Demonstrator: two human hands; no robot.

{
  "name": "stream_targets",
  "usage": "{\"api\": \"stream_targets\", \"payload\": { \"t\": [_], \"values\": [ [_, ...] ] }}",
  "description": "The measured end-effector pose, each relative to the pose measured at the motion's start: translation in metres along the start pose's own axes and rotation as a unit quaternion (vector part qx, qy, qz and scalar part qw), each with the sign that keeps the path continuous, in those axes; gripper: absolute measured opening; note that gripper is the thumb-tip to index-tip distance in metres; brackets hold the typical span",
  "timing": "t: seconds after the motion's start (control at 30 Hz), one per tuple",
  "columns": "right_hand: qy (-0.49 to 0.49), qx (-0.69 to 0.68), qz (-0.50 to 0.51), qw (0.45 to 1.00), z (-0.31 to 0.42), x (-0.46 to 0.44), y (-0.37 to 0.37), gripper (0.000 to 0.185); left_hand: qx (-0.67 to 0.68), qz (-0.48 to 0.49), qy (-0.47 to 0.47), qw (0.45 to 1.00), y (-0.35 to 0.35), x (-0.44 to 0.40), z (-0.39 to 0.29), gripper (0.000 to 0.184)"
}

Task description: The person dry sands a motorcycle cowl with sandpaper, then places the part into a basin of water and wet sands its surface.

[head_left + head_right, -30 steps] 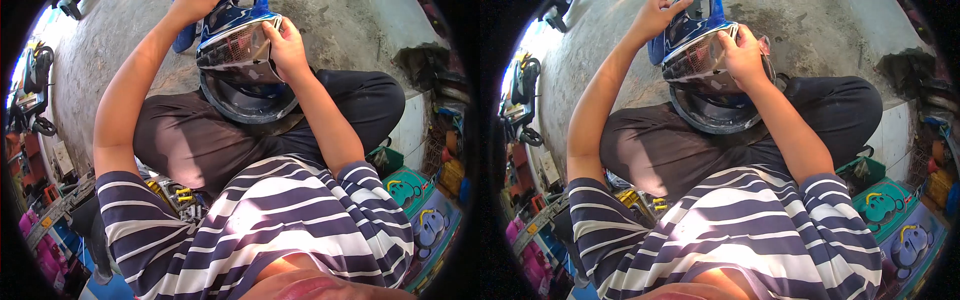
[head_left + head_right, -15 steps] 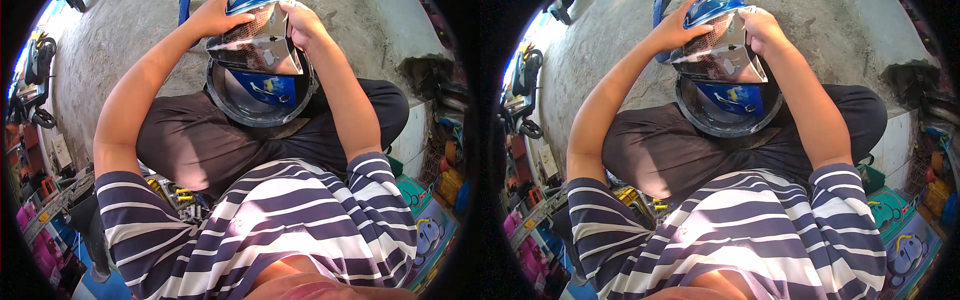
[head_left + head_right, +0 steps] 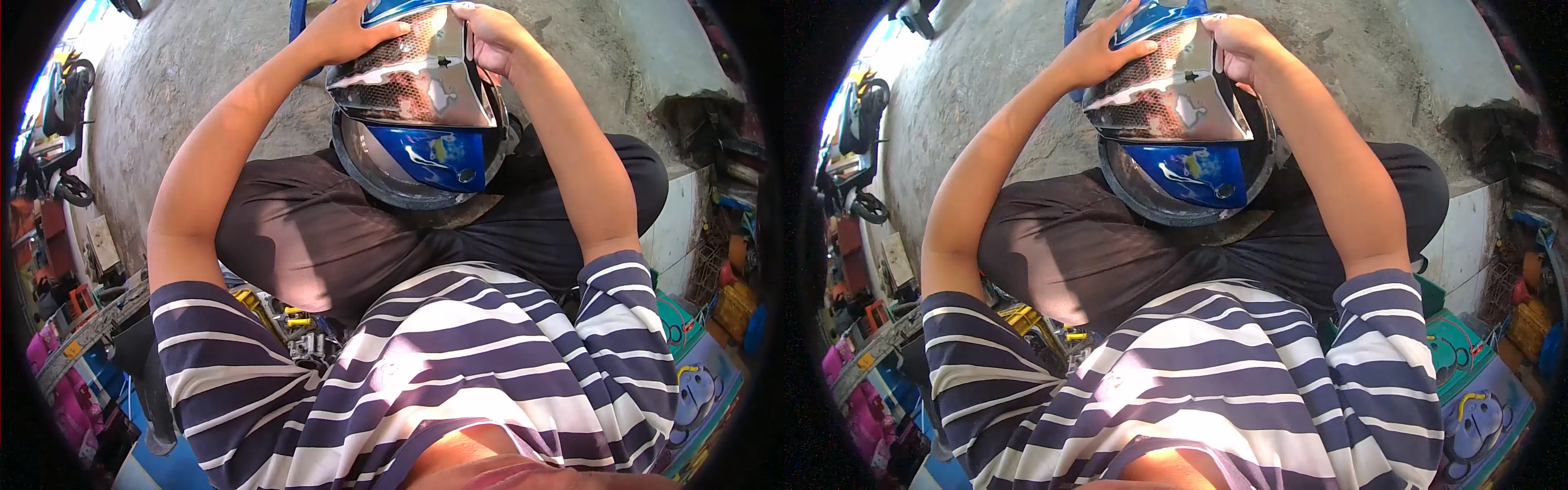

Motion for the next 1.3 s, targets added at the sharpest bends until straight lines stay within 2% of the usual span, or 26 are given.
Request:
{"api": "stream_targets", "payload": {
  "t": [0.17,0.23,0.33,0.43,0.5,0.6,0.63,0.73,0.77,0.87,0.97,1.0,1.17,1.27,1.3],
  "values": [
    [-0.008,-0.039,-0.002,0.999,0.008,0.032,-0.01,0.027,-0.004,0.018,-0.006,1.0,-0.005,0.001,0.0,0.098],
    [0.0,-0.012,-0.019,1.0,0.0,0.032,-0.002,0.026,0.006,0.031,0.009,0.999,-0.01,0.001,0.0,0.096],
    [0.036,0.007,-0.058,0.998,-0.012,0.027,0.005,0.02,-0.039,-0.038,-0.052,0.997,-0.045,-0.018,0.053,0.09],
    [0.071,0.035,-0.103,0.991,-0.022,0.026,0.003,0.012,-0.04,-0.033,-0.031,0.998,-0.055,-0.018,0.059,0.088],
    [0.086,-0.005,-0.091,0.992,-0.023,0.029,-0.001,0.013,-0.005,-0.027,-0.036,0.999,-0.053,-0.019,0.06,0.088],
    [0.078,-0.06,-0.053,0.994,-0.019,0.036,-0.006,0.016,-0.039,-0.019,-0.016,0.999,-0.048,-0.012,0.05,0.089],
    [0.072,-0.076,-0.037,0.994,-0.017,0.039,-0.005,0.016,-0.026,-0.021,-0.073,0.997,-0.046,-0.011,0.044,0.094],
    [0.003,0.081,-0.012,0.997,-0.013,0.042,-0.005,0.019,-0.148,-0.044,-0.144,0.977,-0.047,-0.001,0.025,0.099],
    [0.029,0.075,-0.036,0.996,-0.016,0.043,-0.009,0.017,-0.134,-0.005,-0.128,0.983,-0.056,0.002,0.031,0.106],
    [0.013,0.088,-0.023,0.996,-0.018,0.037,0.0,0.024,-0.184,0.019,-0.063,0.981,-0.055,0.011,0.01,0.111],
    [-0.102,0.152,-0.011,0.983,0.006,0.048,0.015,0.038,-0.193,0.003,-0.085,0.978,-0.054,0.008,0.01,0.115],
    [-0.09,0.141,-0.106,0.98,0.01,0.055,0.017,0.052,-0.192,0.003,-0.09,0.977,-0.054,0.009,0.01,0.115],
    [-0.068,0.184,-0.152,0.969,-0.02,0.042,0.083,0.051,-0.197,0.004,-0.113,0.974,-0.05,0.006,0.01,0.115],
    [-0.054,0.338,-0.198,0.919,-0.034,0.039,0.095,0.052,-0.197,-0.011,-0.149,0.969,-0.051,0.002,0.004,0.114],
    [-0.034,0.399,-0.231,0.887,-0.039,0.04,0.096,0.048,-0.196,-0.014,-0.164,0.967,-0.05,0.001,0.001,0.113]
  ]
}}
Point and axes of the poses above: each hand's wrist, its own x-axis away from the middle knuckle, its own y-axis out of the back of the hand, z = x × y, the point moved 1 cm from there along -x, towards the middle knuckle, and after that the axes turned 9 degrees about z, right-handed, at the moved point
